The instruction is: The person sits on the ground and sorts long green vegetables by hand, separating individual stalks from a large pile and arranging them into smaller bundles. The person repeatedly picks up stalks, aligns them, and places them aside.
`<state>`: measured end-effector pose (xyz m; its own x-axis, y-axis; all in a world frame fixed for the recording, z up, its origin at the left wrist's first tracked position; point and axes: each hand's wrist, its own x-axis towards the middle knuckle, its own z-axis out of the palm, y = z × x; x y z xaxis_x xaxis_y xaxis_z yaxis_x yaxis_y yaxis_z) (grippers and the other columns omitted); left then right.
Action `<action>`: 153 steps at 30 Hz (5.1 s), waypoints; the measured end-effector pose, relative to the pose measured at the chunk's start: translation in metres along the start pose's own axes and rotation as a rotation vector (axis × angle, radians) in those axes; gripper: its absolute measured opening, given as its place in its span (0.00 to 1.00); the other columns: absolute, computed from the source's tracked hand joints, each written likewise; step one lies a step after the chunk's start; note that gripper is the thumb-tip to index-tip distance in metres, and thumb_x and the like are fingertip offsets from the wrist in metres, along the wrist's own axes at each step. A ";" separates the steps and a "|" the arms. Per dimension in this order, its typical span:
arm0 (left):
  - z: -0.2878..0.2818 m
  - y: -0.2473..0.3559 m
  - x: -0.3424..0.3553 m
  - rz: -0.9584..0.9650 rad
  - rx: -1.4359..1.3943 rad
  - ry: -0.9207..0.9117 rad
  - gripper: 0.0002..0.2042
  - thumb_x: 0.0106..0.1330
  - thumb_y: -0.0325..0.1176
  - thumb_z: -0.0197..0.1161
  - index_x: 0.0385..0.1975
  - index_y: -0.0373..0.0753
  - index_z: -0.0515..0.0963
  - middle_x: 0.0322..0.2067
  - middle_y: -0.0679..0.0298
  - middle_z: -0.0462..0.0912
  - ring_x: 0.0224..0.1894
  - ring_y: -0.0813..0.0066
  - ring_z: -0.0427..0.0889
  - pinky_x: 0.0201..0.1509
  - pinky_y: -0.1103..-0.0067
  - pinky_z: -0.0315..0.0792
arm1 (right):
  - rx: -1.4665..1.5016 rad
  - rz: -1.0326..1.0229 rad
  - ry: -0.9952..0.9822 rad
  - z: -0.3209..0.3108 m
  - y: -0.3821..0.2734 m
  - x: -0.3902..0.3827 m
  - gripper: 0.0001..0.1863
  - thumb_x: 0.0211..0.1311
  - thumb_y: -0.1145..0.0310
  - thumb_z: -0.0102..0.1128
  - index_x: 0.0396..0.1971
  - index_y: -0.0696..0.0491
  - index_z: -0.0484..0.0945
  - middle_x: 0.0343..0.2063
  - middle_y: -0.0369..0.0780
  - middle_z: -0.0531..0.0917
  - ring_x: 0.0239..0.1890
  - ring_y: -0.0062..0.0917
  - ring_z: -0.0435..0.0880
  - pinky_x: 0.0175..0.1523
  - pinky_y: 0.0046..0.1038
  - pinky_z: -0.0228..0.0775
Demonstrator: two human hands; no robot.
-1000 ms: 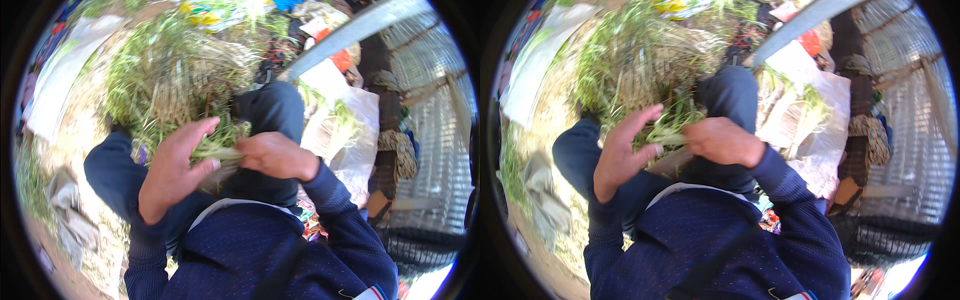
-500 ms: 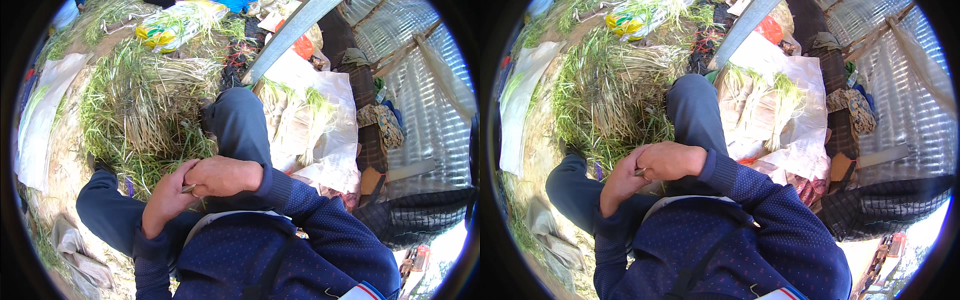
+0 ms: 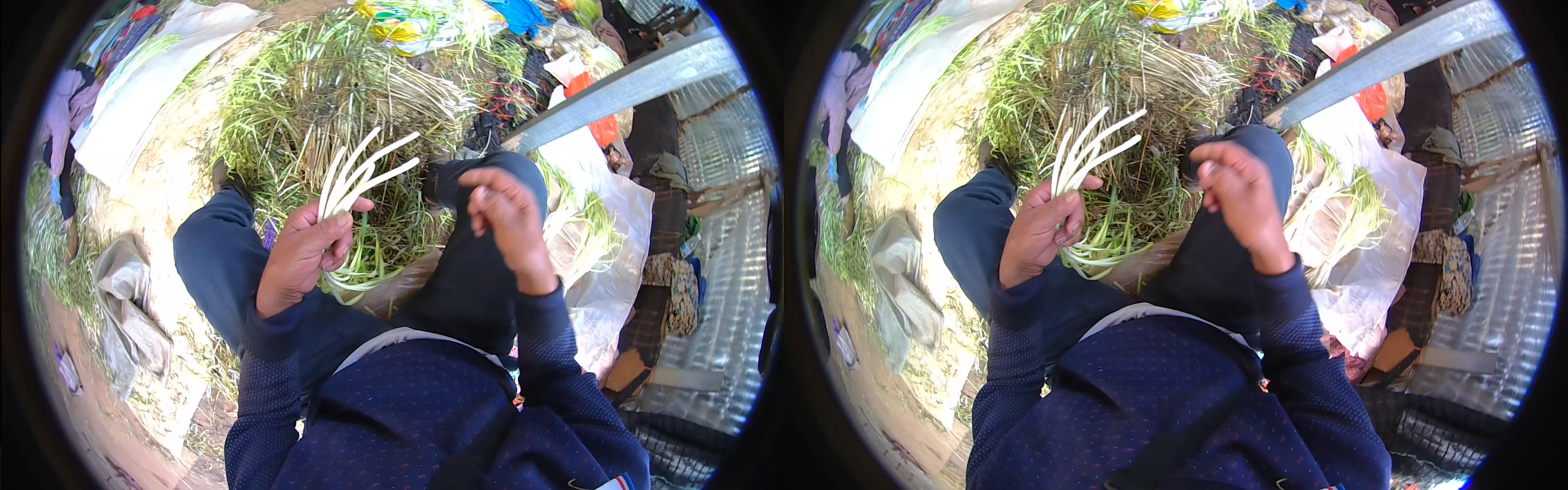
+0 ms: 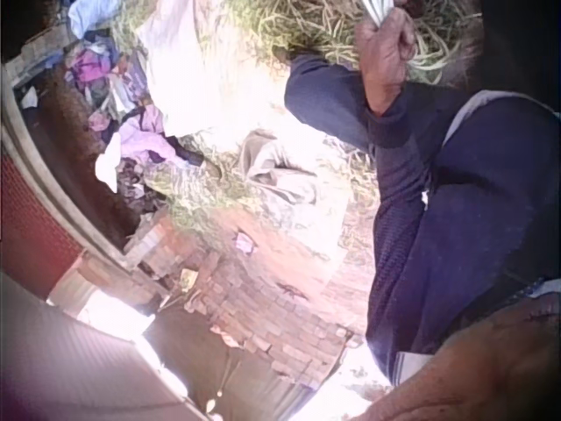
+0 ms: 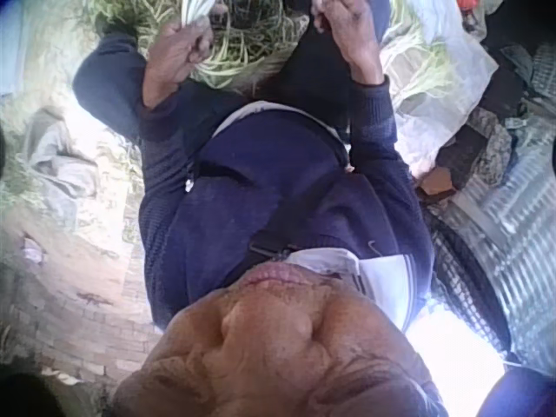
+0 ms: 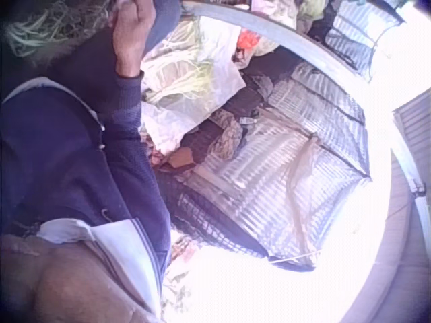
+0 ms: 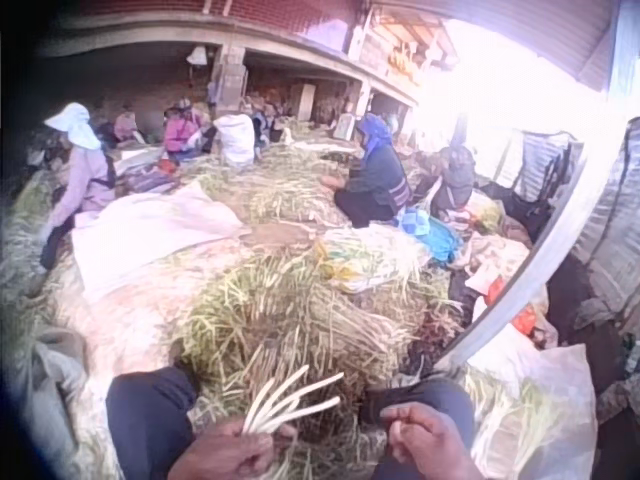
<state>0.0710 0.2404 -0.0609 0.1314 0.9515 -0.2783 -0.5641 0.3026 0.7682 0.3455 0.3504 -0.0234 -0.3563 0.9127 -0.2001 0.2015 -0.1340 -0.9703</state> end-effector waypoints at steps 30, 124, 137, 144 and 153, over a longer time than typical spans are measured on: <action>-0.008 -0.049 0.018 -0.096 -0.081 0.183 0.10 0.72 0.35 0.62 0.44 0.35 0.81 0.25 0.64 0.84 0.19 0.84 0.77 0.23 0.88 0.71 | 0.725 0.160 -0.115 0.072 0.067 0.018 0.12 0.73 0.60 0.56 0.41 0.54 0.77 0.30 0.37 0.82 0.28 0.21 0.82 0.36 0.27 0.79; -0.019 -0.068 0.024 -0.030 0.186 0.249 0.18 0.76 0.39 0.55 0.53 0.31 0.79 0.37 0.58 0.87 0.35 0.76 0.84 0.41 0.80 0.78 | 0.443 0.086 -0.142 0.076 0.068 0.041 0.11 0.69 0.63 0.61 0.42 0.56 0.79 0.21 0.29 0.75 0.16 0.12 0.68 0.20 0.17 0.60; -0.027 -0.097 0.030 -0.001 0.259 0.131 0.13 0.72 0.37 0.59 0.31 0.34 0.80 0.22 0.71 0.77 0.24 0.84 0.73 0.26 0.81 0.66 | 0.312 0.089 -0.286 0.119 0.104 0.033 0.04 0.63 0.75 0.61 0.28 0.56 0.79 0.22 0.30 0.79 0.24 0.12 0.74 0.29 0.20 0.66; -0.034 -0.104 0.037 0.022 0.509 0.174 0.12 0.68 0.38 0.62 0.33 0.35 0.82 0.21 0.68 0.79 0.23 0.79 0.76 0.29 0.77 0.72 | 0.125 0.101 -0.138 0.108 0.092 0.037 0.08 0.64 0.66 0.57 0.27 0.52 0.79 0.18 0.27 0.73 0.19 0.11 0.66 0.24 0.21 0.55; -0.025 -0.097 0.035 0.293 0.732 0.155 0.15 0.66 0.40 0.60 0.35 0.31 0.78 0.20 0.51 0.75 0.23 0.61 0.76 0.31 0.68 0.69 | 0.577 0.183 -0.054 0.092 0.101 0.051 0.08 0.72 0.64 0.51 0.29 0.47 0.71 0.24 0.34 0.76 0.27 0.22 0.77 0.35 0.24 0.73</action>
<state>0.1101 0.2426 -0.1591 -0.0837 0.9956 -0.0426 0.1269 0.0530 0.9905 0.2637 0.3484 -0.1440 -0.4114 0.8363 -0.3623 -0.2579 -0.4880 -0.8338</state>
